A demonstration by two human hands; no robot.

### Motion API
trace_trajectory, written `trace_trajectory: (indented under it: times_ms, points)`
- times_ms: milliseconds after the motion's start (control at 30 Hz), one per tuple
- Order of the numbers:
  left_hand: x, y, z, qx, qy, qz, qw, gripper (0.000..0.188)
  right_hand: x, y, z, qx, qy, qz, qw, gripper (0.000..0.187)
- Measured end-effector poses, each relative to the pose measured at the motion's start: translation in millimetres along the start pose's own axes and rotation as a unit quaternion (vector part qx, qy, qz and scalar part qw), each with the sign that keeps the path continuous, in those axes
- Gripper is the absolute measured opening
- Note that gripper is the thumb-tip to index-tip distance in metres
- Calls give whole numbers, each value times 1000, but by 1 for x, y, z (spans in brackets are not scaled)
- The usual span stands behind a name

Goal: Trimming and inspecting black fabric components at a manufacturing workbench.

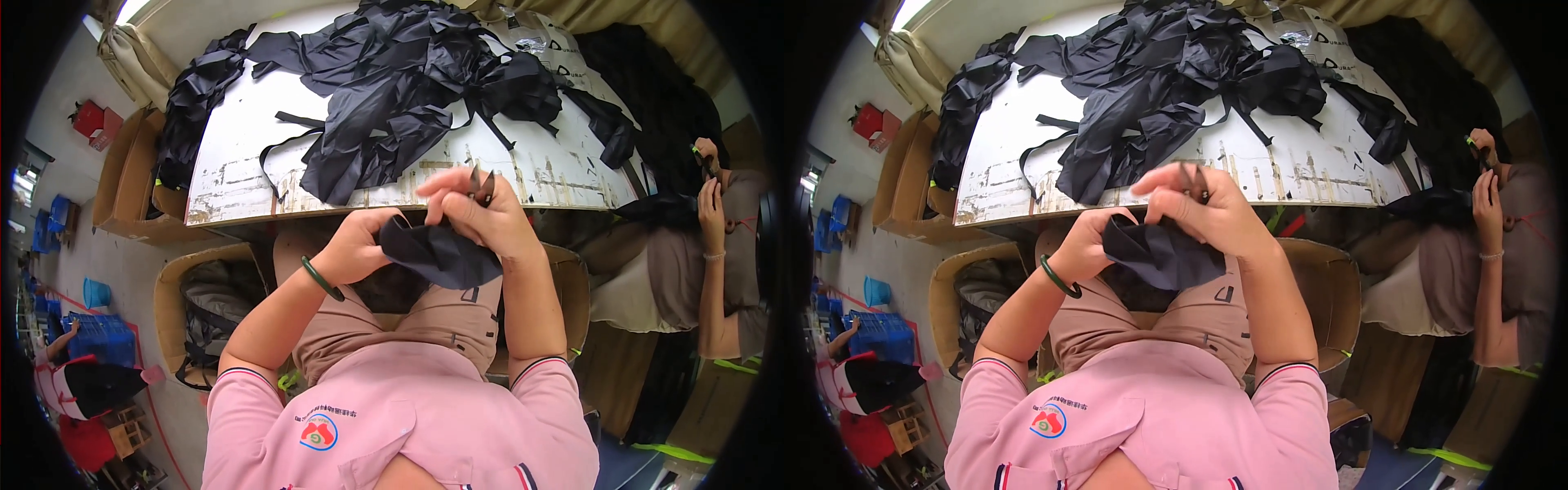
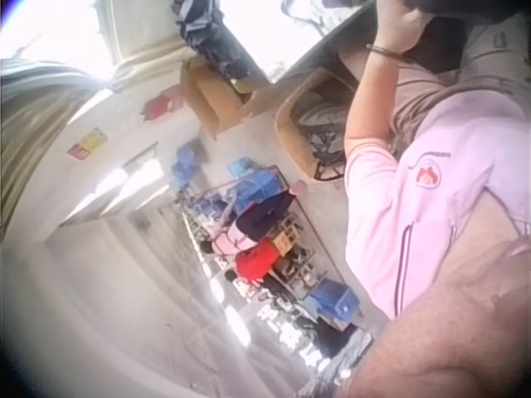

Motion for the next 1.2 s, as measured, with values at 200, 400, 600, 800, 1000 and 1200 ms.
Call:
trace_trajectory:
  times_ms: [200,400,600,800,1000,1200]
  points:
    - [16,-18,-32,386,-168,334,843,21,16,-51,98,-99,20,245,964,30]
    - [25,-3,-42,379,-179,323,849,20,27,-5,102,94,-34,207,973,34]
    - [36,-16,-44,329,-139,294,887,20,25,-10,99,-37,78,210,974,14]
    - [40,-62,-20,275,-54,288,916,18,32,-18,73,-25,35,183,982,15]
    - [48,-108,29,35,138,495,857,7,27,-10,45,47,-123,178,975,15]
    - [26,-13,97,-270,287,179,901,32,34,2,49,7,-43,172,984,12]
Point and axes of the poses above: each hand's wrist, its own x-axis away from the middle knuckle, its own y-axis out of the palm, z = x × y, the point moved 8 cm from there along -x, towards the middle knuckle, and after that the axes turned 14 degrees about z, right-handed, at the moved point
